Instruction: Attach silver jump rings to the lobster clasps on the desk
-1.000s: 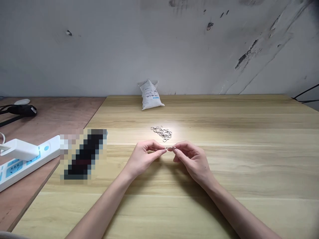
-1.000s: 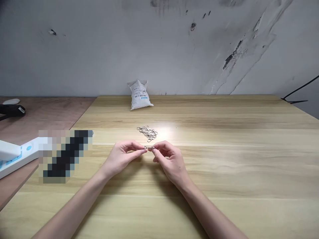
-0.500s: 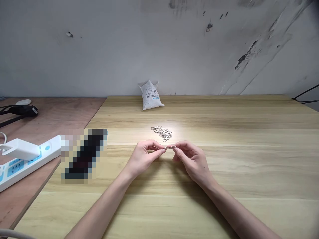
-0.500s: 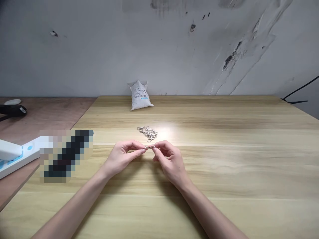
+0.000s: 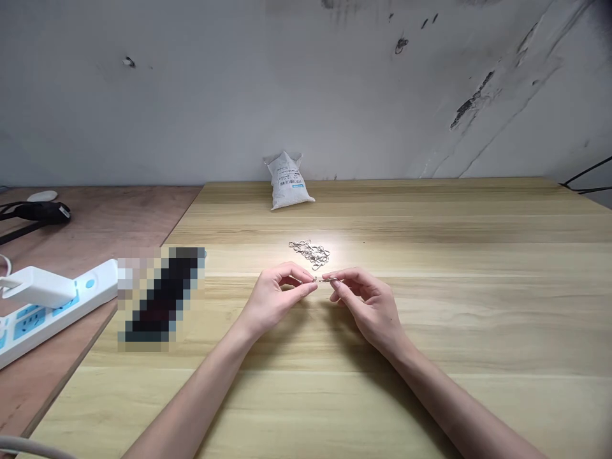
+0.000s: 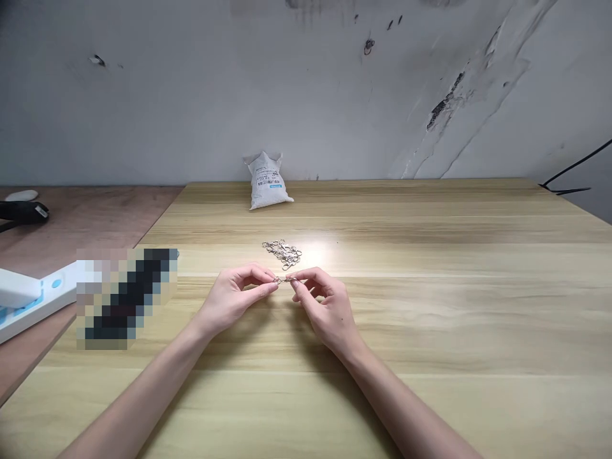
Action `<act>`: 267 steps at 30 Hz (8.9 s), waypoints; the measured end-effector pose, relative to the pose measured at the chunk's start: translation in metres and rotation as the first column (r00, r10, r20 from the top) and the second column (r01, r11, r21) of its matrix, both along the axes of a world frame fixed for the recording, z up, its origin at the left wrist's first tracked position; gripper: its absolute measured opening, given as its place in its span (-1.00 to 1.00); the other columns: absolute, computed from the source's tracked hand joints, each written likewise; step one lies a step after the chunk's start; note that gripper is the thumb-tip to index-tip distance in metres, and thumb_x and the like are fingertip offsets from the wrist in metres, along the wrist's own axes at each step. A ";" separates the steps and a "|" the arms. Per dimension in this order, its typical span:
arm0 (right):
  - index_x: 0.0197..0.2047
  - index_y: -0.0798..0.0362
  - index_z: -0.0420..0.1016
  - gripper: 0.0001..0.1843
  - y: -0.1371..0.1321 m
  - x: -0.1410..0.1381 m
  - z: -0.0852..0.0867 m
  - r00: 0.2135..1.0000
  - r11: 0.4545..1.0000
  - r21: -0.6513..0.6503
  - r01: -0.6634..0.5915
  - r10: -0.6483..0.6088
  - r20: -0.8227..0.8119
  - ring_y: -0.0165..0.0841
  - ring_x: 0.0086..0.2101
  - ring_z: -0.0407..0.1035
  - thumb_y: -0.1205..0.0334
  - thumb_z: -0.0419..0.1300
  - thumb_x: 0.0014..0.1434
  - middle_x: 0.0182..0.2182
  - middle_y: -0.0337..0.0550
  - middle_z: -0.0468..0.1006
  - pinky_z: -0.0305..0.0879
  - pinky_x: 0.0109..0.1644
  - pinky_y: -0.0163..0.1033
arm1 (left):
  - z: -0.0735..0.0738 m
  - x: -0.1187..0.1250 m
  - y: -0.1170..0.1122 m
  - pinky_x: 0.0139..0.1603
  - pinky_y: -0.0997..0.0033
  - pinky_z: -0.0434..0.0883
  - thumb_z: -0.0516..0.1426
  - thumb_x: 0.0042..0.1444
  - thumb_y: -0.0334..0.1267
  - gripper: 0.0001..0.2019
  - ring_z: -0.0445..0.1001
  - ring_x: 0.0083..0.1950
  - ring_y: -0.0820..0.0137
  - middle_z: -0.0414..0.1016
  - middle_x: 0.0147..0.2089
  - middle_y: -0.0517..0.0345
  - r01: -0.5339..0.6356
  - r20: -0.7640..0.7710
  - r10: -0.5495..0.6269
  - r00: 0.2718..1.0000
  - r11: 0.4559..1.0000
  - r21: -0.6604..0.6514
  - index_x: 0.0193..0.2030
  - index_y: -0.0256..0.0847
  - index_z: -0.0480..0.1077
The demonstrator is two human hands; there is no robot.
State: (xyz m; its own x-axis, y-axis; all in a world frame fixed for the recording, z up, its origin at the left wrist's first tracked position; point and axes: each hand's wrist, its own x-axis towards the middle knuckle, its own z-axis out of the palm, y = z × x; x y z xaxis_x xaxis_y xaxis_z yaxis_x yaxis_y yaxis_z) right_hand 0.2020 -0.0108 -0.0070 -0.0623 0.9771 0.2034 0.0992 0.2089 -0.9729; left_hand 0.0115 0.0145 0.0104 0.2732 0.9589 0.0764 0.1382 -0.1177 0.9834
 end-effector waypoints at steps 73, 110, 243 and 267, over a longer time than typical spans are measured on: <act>-0.25 0.03 0.50 -0.92 -0.002 0.002 0.001 0.980 0.976 0.195 -0.096 0.058 0.192 -0.42 -0.40 0.39 0.30 0.16 0.24 -0.33 -0.16 0.54 0.30 -0.43 -0.35 | 0.004 0.008 -0.008 -0.29 0.42 0.38 0.25 0.08 -0.23 -0.84 0.41 -0.34 0.46 0.47 -0.32 0.11 0.076 -0.006 -0.076 0.997 0.996 -0.048 -0.39 -0.27 0.44; -0.25 0.02 0.49 -0.92 -0.003 0.002 0.003 0.978 0.977 0.199 -0.070 0.028 0.205 -0.42 -0.44 0.37 0.29 0.16 0.24 -0.35 -0.16 0.52 0.31 -0.45 -0.34 | 0.005 0.006 -0.007 -0.34 0.47 0.38 0.26 0.06 -0.12 -0.79 0.44 -0.36 0.44 0.55 -0.30 0.07 0.019 -0.049 -0.024 0.998 0.995 -0.101 -0.36 -0.26 0.49; -0.35 0.07 0.38 -0.83 -0.003 0.002 0.001 0.909 0.966 0.048 -0.255 0.223 0.352 -0.49 -0.54 0.12 0.23 0.08 0.28 -0.55 -0.31 0.30 0.04 -0.48 -0.36 | 0.009 0.007 -0.009 -0.36 0.49 0.28 0.19 0.13 -0.12 -0.77 0.34 -0.40 0.48 0.45 -0.40 0.16 0.121 -0.192 -0.142 0.971 0.985 -0.120 -0.38 -0.26 0.44; -0.38 0.08 0.37 -0.82 -0.003 0.002 0.000 0.906 0.967 0.029 -0.254 0.227 0.356 -0.50 -0.53 0.11 0.24 0.10 0.26 -0.56 -0.32 0.27 0.03 -0.49 -0.36 | 0.007 0.006 -0.008 -0.35 0.49 0.26 0.18 0.14 -0.13 -0.77 0.31 -0.39 0.49 0.44 -0.40 0.18 0.151 -0.190 -0.175 0.966 0.979 -0.135 -0.37 -0.27 0.43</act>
State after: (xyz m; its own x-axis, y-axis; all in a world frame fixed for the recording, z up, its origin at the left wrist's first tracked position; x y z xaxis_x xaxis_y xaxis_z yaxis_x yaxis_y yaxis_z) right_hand 0.2041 -0.0138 -0.0072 -0.3730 0.9069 0.1958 0.3656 0.3376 -0.8674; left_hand 0.0178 0.0062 0.0177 0.4244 0.8991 -0.1071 0.3219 -0.0392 0.9460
